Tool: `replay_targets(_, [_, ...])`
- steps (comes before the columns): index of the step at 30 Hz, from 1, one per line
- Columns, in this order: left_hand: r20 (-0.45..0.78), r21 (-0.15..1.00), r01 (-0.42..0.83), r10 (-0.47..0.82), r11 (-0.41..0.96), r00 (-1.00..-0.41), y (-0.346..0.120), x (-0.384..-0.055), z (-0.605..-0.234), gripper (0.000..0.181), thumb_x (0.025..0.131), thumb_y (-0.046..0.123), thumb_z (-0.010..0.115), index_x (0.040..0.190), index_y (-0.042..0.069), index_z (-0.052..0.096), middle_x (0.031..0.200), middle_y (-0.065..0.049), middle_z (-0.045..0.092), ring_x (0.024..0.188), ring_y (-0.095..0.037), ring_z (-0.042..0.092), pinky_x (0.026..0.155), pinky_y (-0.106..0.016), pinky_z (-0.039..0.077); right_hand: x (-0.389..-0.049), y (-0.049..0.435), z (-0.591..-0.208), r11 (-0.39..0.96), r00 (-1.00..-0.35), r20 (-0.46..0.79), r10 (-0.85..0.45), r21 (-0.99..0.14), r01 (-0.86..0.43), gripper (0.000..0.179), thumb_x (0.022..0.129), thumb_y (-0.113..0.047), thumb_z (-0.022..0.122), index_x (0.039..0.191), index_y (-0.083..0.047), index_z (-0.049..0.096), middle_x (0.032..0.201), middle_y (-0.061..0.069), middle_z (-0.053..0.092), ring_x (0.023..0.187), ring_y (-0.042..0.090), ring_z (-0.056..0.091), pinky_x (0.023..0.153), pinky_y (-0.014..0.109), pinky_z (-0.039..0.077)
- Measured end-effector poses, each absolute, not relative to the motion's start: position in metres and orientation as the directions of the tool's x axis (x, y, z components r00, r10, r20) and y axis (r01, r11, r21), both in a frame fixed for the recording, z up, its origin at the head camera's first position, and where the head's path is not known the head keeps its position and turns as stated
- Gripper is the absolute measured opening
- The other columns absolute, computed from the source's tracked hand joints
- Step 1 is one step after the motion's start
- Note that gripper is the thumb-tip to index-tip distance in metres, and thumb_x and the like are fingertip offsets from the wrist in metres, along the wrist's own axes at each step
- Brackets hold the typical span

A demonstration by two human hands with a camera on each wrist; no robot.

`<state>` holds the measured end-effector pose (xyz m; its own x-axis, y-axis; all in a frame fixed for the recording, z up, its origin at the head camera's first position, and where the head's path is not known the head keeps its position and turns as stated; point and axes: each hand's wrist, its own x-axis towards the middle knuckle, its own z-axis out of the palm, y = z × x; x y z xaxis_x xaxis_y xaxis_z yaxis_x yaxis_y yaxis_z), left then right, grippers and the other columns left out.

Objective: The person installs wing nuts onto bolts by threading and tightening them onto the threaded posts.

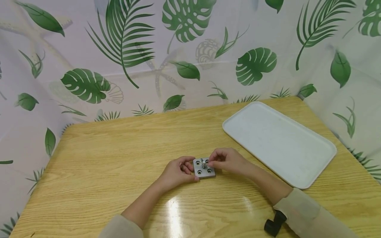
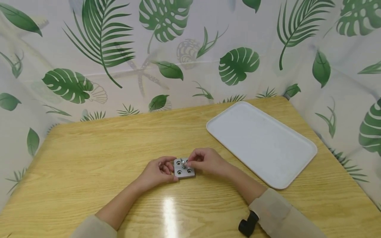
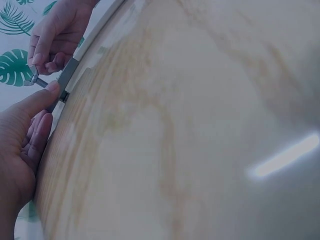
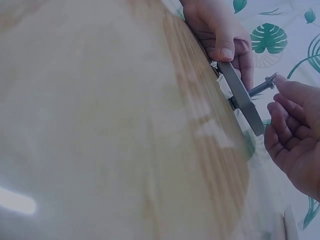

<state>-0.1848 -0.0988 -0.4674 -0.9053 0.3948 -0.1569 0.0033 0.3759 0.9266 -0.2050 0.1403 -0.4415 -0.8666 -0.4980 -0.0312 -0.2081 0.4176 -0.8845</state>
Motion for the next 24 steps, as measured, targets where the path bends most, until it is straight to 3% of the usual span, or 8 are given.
replay_targets(10, [-0.146, 0.926, 0.02, 0.408, 0.376, -0.901, -0.1, -0.1851, -0.4686, 0.069, 0.069, 0.024, 0.085, 0.129, 0.007, 0.055, 0.093, -0.003, 0.06, 0.081, -0.015, 0.057, 0.071, -0.023, 0.049, -0.2056, 0.1324, -0.4405, 0.491, -0.894, -0.056, -0.444, -0.85, -0.191, 0.023, 0.08, -0.025, 0.076, 0.089, -0.006, 0.067, 0.079, 0.001, 0.065, 0.064, 0.011, 0.05, 0.053, 0.021, 0.04])
replay_targets(24, [-0.147, 0.93, 0.014, 0.41, 0.366, -0.9, -0.1, -0.1847, -0.4671, 0.07, 0.069, 0.023, 0.086, 0.129, 0.007, 0.054, 0.093, -0.003, 0.06, 0.081, -0.014, 0.057, 0.071, -0.022, 0.049, -0.2079, 0.1307, -0.4413, 0.388, -0.877, -0.041, -0.478, -0.906, -0.169, 0.024, 0.08, -0.016, 0.076, 0.096, -0.001, 0.067, 0.082, 0.005, 0.065, 0.073, 0.014, 0.057, 0.062, 0.021, 0.047])
